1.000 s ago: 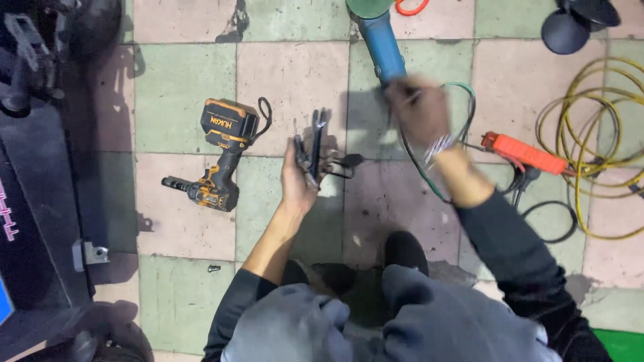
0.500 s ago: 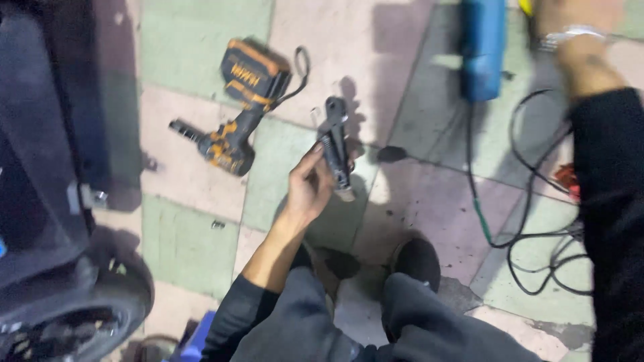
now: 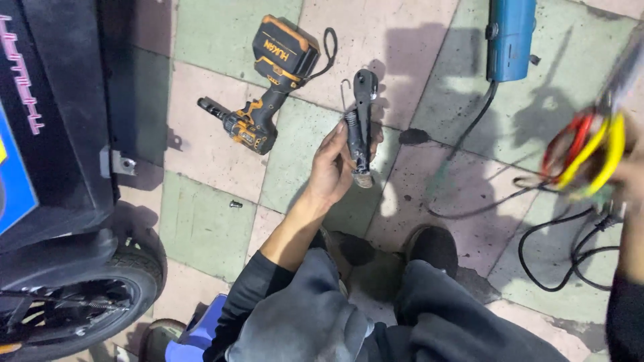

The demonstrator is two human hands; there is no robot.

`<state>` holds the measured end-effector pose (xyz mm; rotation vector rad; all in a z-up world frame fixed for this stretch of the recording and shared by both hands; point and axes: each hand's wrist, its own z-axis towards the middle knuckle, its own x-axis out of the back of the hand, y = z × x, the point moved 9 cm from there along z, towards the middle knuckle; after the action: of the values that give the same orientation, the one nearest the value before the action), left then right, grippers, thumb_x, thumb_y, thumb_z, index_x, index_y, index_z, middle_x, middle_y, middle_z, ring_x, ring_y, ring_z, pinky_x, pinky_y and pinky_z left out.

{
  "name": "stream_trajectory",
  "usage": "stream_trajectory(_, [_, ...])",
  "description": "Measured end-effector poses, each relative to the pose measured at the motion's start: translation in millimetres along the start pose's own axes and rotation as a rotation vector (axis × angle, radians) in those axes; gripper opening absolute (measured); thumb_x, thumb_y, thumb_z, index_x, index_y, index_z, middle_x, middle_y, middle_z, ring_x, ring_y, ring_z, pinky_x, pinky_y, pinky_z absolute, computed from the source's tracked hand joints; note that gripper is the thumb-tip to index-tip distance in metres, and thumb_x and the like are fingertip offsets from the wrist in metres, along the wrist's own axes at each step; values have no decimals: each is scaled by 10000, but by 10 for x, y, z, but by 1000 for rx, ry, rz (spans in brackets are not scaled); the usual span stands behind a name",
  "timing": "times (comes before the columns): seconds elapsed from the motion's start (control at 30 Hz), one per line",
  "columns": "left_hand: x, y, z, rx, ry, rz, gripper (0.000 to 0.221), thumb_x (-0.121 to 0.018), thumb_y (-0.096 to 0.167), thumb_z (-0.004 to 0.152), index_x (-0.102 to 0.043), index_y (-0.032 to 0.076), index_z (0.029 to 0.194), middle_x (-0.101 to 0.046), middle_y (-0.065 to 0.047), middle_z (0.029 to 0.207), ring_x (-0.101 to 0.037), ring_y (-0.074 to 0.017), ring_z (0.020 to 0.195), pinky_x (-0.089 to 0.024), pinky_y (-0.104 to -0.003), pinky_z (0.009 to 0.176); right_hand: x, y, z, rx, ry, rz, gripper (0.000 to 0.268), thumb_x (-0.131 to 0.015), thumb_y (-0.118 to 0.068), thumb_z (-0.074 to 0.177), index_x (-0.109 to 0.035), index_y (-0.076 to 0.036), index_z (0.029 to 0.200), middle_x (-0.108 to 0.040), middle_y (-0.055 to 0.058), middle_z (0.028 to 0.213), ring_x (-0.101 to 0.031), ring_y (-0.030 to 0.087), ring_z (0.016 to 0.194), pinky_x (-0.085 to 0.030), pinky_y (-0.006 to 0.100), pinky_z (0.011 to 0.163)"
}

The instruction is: Removing and modifying motorcycle kickstand components using an impact driver, scissors, and an angle grinder.

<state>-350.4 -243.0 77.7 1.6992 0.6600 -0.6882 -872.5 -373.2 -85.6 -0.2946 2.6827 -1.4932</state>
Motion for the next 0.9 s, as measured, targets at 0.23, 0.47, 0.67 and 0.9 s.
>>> stream_trajectory(0.23, [2, -78, -72, -7, 8, -3, 455, -489, 327, 1122, -527, -26, 1406, -685, -214, 1198, -691, -274, 1068, -586, -329, 944, -2206, -1441, -1930, 341, 11, 134, 360, -585, -260, 969, -486, -32, 1230, -588, 154, 932, -621, 242, 793, -556, 349, 750])
stream_trajectory(0.47, [44, 50, -195, 16, 211, 258, 472, -459, 446, 1082, -688, 51, 1201, -751, -119, 973, -694, -184, 824, -580, -293, 762, -3103, -1945, -2349, 816, -71, -900, 465, -784, -313, 876, -627, -31, 1210, -598, 82, 831, -548, 199, 631, -462, 355, 575])
stream_trajectory(0.67, [-256, 272, -241, -119, 201, 211, 482, -423, 468, 1119, -641, 40, 1165, -721, -219, 968, -674, -183, 810, -544, -276, 734, -3634, -1377, -2461, 214, -426, -150, 290, -781, -190, 797, -788, -32, 1041, -760, 192, 696, -672, 234, 665, -562, 417, 560])
stream_trajectory(0.9, [-297, 331, -291, -202, 136, 248, 489, -422, 433, 1136, -566, 23, 1362, -694, -249, 1111, -674, -247, 1017, -518, -311, 860, -3653, -1264, -2467, -17, -422, -56, 410, -666, -274, 879, -773, 17, 1147, -786, 263, 855, -740, 323, 802, -573, 465, 682])
